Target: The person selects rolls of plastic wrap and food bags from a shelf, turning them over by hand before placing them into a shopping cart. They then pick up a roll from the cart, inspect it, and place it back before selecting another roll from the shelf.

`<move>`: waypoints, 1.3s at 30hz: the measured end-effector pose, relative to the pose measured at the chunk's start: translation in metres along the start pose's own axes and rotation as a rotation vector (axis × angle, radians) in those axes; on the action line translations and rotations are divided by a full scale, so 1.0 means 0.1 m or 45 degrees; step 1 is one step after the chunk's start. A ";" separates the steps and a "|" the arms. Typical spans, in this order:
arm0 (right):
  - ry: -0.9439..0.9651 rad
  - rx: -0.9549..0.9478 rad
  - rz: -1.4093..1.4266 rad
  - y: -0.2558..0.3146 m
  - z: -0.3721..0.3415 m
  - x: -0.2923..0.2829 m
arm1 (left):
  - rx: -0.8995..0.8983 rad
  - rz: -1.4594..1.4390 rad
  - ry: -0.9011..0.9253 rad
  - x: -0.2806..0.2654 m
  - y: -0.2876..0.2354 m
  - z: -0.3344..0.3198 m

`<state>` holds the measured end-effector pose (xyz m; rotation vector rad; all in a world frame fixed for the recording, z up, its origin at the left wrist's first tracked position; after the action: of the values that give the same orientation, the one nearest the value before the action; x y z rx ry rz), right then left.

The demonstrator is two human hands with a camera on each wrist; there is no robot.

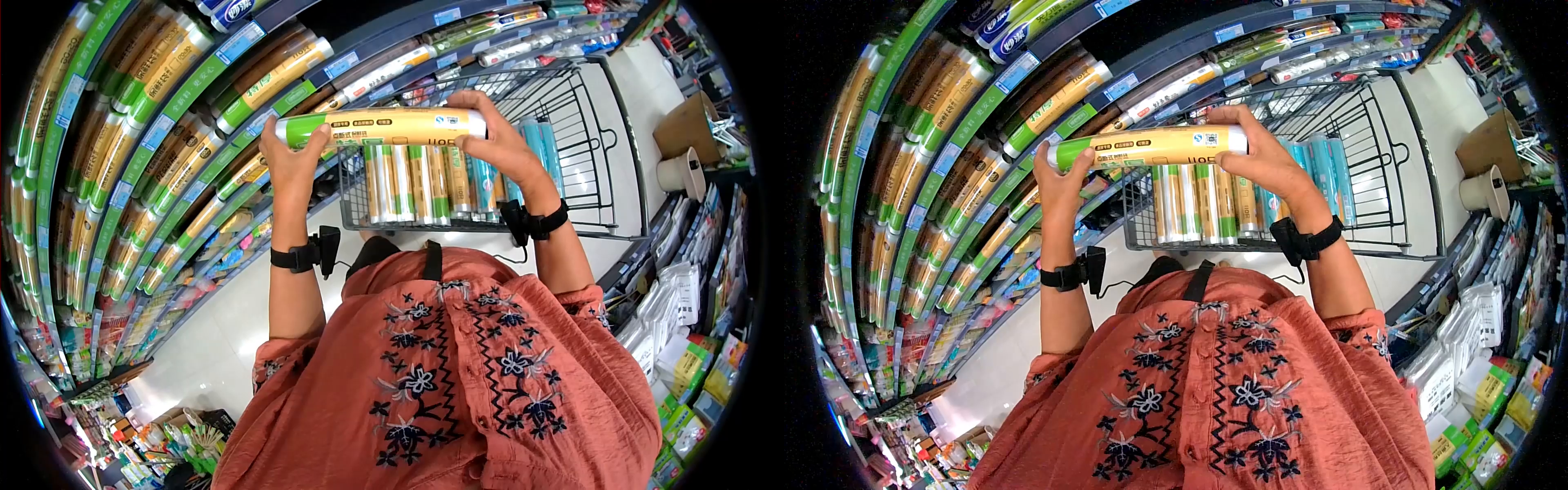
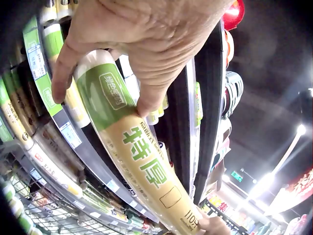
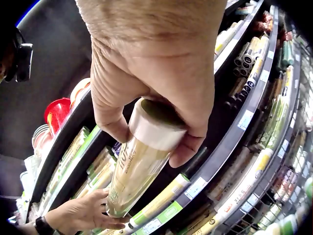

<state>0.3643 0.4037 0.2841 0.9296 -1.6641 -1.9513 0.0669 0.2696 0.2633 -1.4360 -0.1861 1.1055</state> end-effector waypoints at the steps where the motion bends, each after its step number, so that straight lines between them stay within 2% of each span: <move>1: 0.003 -0.016 0.001 0.00 0.00 0.00 | -0.007 -0.012 -0.002 0.00 0.02 0.00; 6: 0.014 -0.001 0.009 0.02 0.01 0.02 | -0.077 -0.051 0.005 -0.03 0.06 -0.03; 9: 0.009 0.027 0.019 0.01 0.03 0.05 | -0.032 0.010 0.003 -0.08 0.04 -0.06; 12: 0.017 0.022 0.051 -0.08 0.08 0.09 | -0.210 -0.246 0.066 -0.14 -0.05 -0.13; 15: 0.025 0.014 0.056 -0.11 0.16 0.13 | -0.262 -0.363 0.075 -0.21 0.13 -0.11; 18: 0.047 0.043 0.101 -0.11 0.27 0.22 | -0.273 -0.415 -0.010 -0.32 0.19 -0.11; 21: 0.051 0.100 0.143 -0.13 0.39 0.31 | -0.276 -0.486 0.023 -0.40 0.34 -0.03; 23: -0.016 0.098 0.172 -0.23 0.48 0.38 | -0.301 -0.441 0.030 -0.46 0.44 0.02; 25: -0.055 0.108 0.156 -0.24 0.66 0.44 | -0.278 -0.419 -0.040 -0.50 0.56 0.11; 26: -0.088 0.118 0.149 -0.23 0.73 0.47 | -0.332 -0.425 0.005 -0.54 0.64 0.14; 31: -0.244 0.166 0.292 -0.23 1.22 0.75 | -0.340 -0.431 -0.056 -0.62 1.03 0.34; 34: -0.197 0.177 0.442 -0.18 1.53 0.97 | -0.380 -0.493 -0.073 -0.72 1.20 0.52; 35: -0.181 0.171 0.414 -0.26 1.66 1.02 | -0.405 -0.473 -0.133 -0.74 1.24 0.56; 39: -0.140 0.258 0.214 -0.40 2.11 1.14 | -0.281 -0.265 -0.120 -0.78 1.52 0.77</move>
<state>0.1394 0.4807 0.2330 0.7356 -1.9637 -1.7759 -0.1022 0.2330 0.1907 -1.5212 -0.5270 1.0042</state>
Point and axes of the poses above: each hand's wrist, its own z-axis towards the middle knuckle, its own x-axis out of the palm, y = z × x, the point moved 3 cm from there along z, towards the middle knuckle, and after that the axes turned 1 degree about -x, right-handed, at the moved point
